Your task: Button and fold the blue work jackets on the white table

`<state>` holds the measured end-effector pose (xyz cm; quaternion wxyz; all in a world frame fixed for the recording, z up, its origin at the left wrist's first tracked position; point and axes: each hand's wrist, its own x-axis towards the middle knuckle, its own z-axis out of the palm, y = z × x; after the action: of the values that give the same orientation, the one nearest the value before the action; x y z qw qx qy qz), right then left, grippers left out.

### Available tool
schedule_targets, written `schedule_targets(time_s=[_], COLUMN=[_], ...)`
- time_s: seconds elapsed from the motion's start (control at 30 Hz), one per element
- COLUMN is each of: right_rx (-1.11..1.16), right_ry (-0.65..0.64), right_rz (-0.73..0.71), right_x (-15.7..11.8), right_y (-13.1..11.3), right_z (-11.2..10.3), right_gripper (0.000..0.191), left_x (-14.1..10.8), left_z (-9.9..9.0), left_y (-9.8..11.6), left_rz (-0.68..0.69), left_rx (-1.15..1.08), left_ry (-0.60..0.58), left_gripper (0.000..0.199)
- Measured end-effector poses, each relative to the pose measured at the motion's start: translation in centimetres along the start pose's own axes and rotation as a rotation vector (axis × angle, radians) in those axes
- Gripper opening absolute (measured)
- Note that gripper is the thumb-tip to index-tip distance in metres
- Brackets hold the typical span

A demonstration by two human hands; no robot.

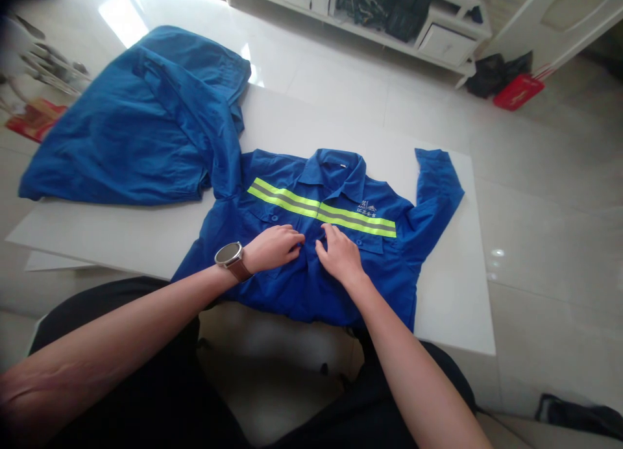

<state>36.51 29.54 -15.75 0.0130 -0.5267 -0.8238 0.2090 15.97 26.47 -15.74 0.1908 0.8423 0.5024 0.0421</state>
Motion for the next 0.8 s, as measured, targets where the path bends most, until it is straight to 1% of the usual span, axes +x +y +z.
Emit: schedule_targets(time_s=[0.07, 0.13, 0.2, 0.3, 0.43, 0.53, 0.63, 0.7, 0.77, 0.8], right_rx=[0.004, -0.045, -0.115, -0.146, -0.087, -0.038, 0.039, 0.096, 0.152, 0.184], right_ry=[-0.023, -0.063, -0.093, -0.070, 0.048, 0.126, 0.173, 0.193, 0.215, 0.227], right_rz=[-0.052, -0.139, -0.188, -0.145, -0.067, -0.040, -0.036, -0.027, -0.002, 0.012], right_x=[-0.1, -0.2, -0.3, -0.3, 0.0, 0.2, 0.7, 1.0, 1.3, 1.4], right_y=[-0.1, -0.2, -0.3, -0.3, 0.0, 0.6, 1.2, 1.7, 2.1, 2.2], right_z=[0.0, 0.2, 0.4, 0.5, 0.4, 0.5, 0.7, 1.0, 1.3, 1.5], right_gripper=[0.047, 0.048, 0.043, 0.030, 0.018, 0.022, 0.024, 0.018, 0.009, 0.010], left_x=[0.0, 0.0, 0.1, 0.1, 0.1, 0.1, 0.1, 0.1, 0.1, 0.0], left_z=[0.2, 0.3, 0.3, 0.2, 0.2, 0.2, 0.2, 0.1, 0.1, 0.1], left_y=[-0.1, -0.1, -0.1, -0.1, -0.1, -0.1, 0.1, 0.2, 0.3, 0.4], left_rz=[0.011, 0.015, 0.017, 0.016, 0.024, 0.028, 0.024, 0.019, 0.007, -0.003], left_rx=[-0.006, -0.012, -0.016, -0.015, -0.012, 0.001, 0.019, 0.027, 0.033, 0.035], left_ry=[0.006, 0.006, 0.003, 0.002, 0.008, 0.013, 0.017, 0.017, 0.018, 0.020], left_gripper=[0.020, 0.019, 0.019, 0.020, 0.020, 0.019, 0.019, 0.020, 0.021, 0.021])
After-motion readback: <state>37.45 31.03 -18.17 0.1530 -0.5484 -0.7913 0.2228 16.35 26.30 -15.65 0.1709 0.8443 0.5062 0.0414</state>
